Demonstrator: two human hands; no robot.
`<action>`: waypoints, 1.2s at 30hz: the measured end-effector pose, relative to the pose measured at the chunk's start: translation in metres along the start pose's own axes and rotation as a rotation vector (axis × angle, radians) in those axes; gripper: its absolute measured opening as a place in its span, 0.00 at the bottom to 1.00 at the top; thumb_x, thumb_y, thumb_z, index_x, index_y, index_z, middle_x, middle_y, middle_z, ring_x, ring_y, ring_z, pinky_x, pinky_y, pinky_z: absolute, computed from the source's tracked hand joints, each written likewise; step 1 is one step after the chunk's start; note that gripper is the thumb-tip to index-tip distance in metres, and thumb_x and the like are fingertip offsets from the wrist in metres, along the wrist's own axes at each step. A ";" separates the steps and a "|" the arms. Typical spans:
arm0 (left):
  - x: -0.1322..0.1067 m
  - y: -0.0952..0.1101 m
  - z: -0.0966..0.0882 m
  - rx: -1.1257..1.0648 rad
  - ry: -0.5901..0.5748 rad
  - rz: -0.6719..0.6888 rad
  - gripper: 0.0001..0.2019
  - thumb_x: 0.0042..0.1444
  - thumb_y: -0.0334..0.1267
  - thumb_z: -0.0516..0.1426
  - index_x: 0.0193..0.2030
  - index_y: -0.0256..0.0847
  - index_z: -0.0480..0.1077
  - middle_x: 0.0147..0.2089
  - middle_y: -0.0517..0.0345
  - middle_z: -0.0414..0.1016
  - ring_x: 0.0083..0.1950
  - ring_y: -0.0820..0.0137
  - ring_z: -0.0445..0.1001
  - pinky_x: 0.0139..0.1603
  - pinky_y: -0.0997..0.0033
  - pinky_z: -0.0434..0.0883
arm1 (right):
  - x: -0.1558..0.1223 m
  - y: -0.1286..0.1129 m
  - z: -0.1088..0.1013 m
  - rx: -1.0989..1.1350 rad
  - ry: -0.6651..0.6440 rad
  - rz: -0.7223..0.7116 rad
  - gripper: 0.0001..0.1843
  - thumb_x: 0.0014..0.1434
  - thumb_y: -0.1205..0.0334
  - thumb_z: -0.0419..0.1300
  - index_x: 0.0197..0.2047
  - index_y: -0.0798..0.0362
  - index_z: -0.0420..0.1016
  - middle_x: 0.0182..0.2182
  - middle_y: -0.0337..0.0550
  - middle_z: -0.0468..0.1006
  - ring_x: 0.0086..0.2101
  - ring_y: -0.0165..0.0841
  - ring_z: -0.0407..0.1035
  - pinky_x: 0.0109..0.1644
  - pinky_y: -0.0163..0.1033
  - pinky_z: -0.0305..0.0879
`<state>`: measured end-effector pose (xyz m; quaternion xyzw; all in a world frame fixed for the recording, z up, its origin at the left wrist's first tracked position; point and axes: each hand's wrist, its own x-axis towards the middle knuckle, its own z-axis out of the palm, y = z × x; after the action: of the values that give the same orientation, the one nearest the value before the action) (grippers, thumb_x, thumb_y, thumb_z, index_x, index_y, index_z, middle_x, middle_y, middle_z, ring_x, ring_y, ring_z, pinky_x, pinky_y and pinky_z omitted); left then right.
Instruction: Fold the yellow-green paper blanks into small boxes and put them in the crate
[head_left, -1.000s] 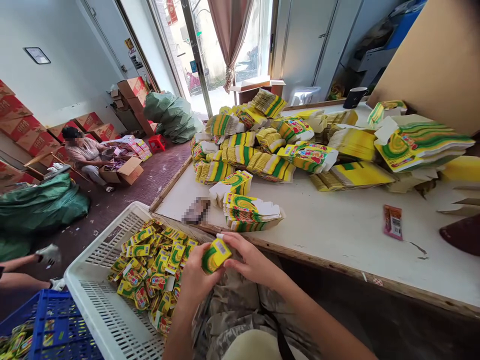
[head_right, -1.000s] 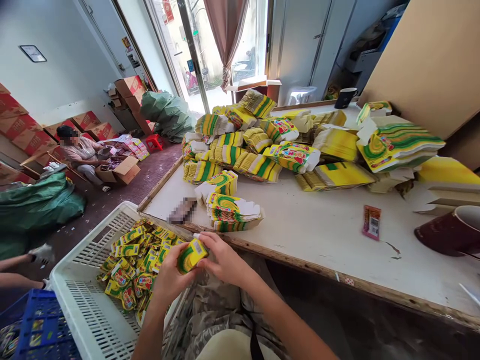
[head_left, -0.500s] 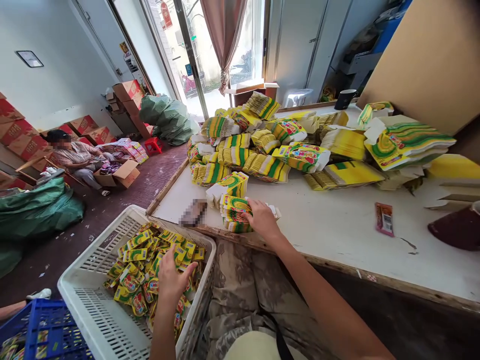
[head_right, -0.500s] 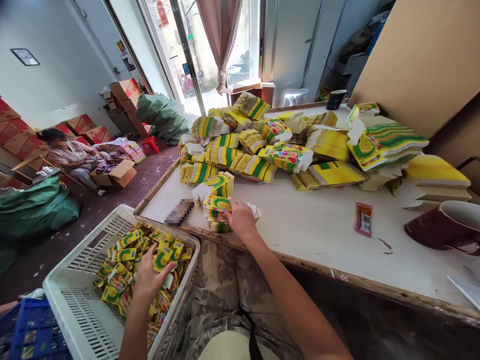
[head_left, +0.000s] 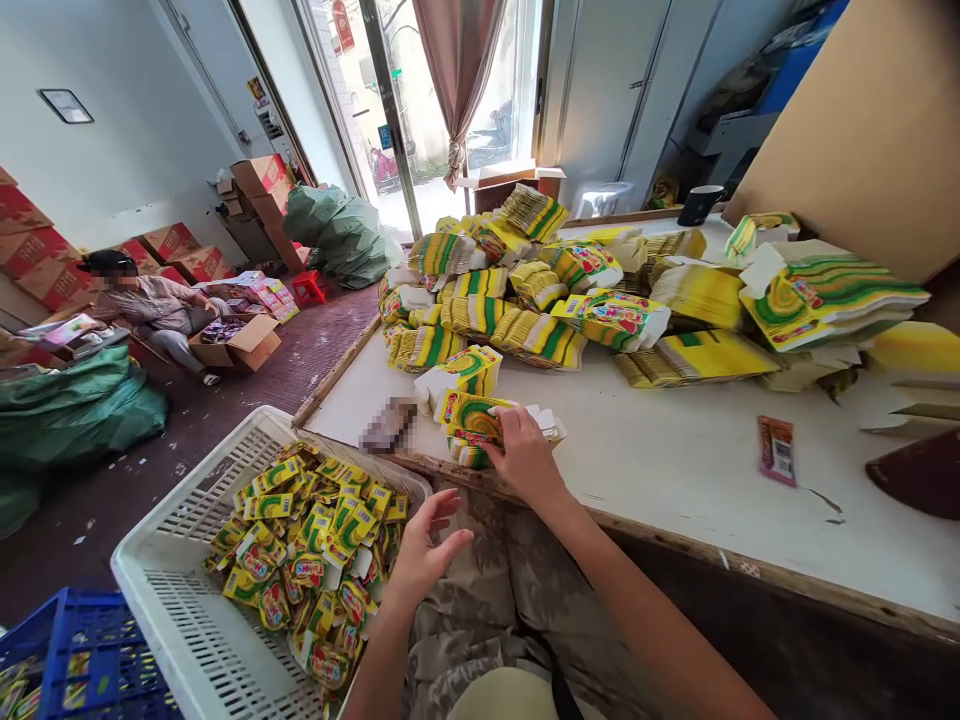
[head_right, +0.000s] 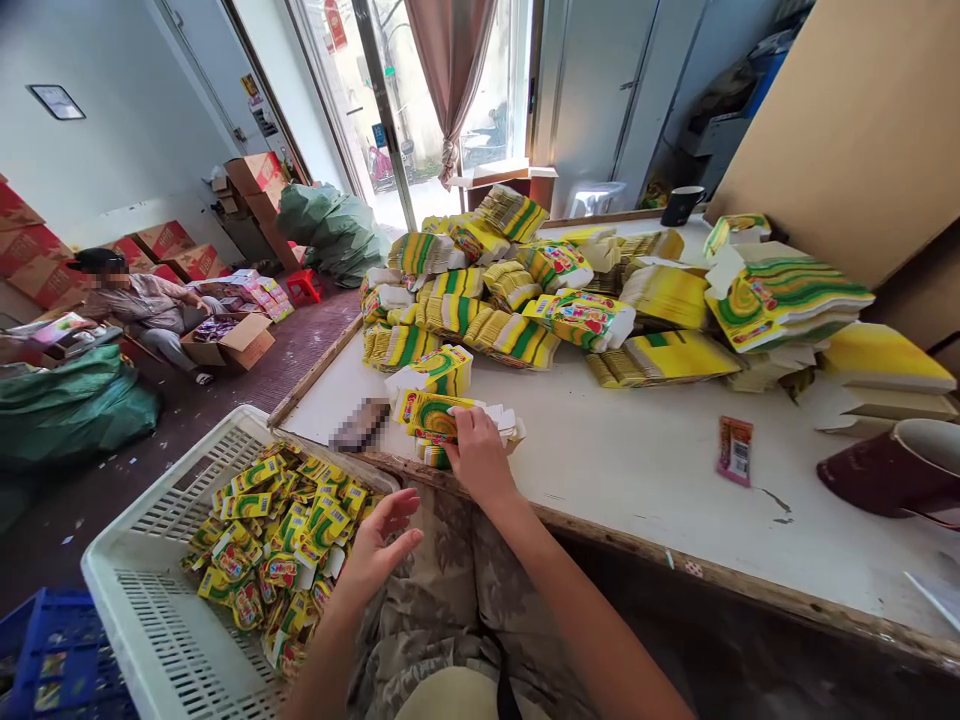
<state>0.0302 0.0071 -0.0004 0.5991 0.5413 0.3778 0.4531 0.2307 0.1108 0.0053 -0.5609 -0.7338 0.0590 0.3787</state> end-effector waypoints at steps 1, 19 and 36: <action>0.002 0.000 0.003 -0.046 0.008 -0.008 0.26 0.53 0.47 0.64 0.57 0.41 0.71 0.54 0.45 0.78 0.56 0.57 0.77 0.56 0.54 0.74 | -0.002 0.000 0.000 -0.002 -0.015 -0.009 0.18 0.60 0.67 0.60 0.54 0.57 0.67 0.47 0.58 0.72 0.48 0.50 0.67 0.53 0.53 0.67; 0.023 0.028 0.044 -0.790 0.532 0.324 0.31 0.54 0.67 0.56 0.47 0.39 0.75 0.46 0.47 0.80 0.48 0.58 0.78 0.50 0.62 0.75 | -0.088 -0.084 0.000 0.763 -0.020 0.096 0.16 0.59 0.71 0.59 0.50 0.49 0.66 0.43 0.45 0.74 0.41 0.37 0.72 0.45 0.41 0.72; 0.020 0.033 0.041 -1.111 0.502 0.154 0.22 0.52 0.60 0.62 0.32 0.40 0.69 0.27 0.62 0.65 0.29 0.74 0.67 0.34 0.75 0.71 | -0.104 -0.098 -0.021 0.851 -0.227 0.227 0.20 0.58 0.64 0.62 0.53 0.50 0.65 0.39 0.42 0.76 0.37 0.34 0.72 0.42 0.38 0.71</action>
<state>0.0814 0.0214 0.0175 0.2035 0.3088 0.7646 0.5279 0.1763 -0.0219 0.0191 -0.4223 -0.6149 0.4576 0.4839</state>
